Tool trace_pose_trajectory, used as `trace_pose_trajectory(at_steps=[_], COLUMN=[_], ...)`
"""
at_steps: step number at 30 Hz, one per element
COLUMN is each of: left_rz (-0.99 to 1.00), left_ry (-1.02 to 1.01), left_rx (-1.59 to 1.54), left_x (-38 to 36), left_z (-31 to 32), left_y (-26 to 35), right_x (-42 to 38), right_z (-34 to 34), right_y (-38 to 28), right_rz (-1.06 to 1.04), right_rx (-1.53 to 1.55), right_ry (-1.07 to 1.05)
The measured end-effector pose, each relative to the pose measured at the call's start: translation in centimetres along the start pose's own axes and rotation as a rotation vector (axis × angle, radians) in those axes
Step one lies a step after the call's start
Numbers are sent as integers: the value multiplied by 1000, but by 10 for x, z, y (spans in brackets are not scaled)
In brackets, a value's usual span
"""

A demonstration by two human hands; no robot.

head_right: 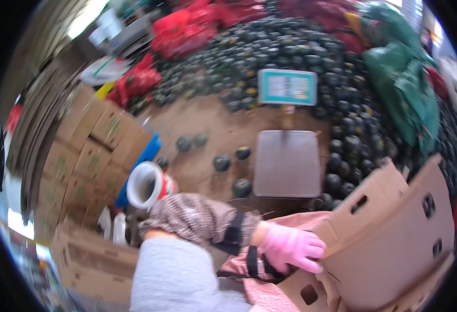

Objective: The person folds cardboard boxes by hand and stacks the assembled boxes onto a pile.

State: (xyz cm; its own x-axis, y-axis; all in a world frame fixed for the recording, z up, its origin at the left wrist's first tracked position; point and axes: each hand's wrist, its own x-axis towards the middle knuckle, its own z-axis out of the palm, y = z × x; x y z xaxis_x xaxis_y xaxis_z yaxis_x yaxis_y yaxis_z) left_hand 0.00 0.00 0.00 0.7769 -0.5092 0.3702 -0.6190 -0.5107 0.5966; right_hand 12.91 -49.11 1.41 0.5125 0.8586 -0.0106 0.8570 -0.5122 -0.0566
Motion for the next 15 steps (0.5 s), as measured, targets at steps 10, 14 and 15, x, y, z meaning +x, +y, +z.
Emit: trace_pose_trajectory(at_steps=[10, 14, 15], left_rz=[-119, -143, -146], left_ry=[-113, -212, -211], left_rx=[3, 89, 102], left_x=[66, 67, 66], left_z=[-1, -6, -5], left_y=[-13, -9, -10], right_x=[9, 14, 14], right_z=[-10, 1, 3], right_y=[-15, -23, -24], right_rz=[258, 251, 251], right_rx=[285, 298, 298], right_ry=[225, 306, 330])
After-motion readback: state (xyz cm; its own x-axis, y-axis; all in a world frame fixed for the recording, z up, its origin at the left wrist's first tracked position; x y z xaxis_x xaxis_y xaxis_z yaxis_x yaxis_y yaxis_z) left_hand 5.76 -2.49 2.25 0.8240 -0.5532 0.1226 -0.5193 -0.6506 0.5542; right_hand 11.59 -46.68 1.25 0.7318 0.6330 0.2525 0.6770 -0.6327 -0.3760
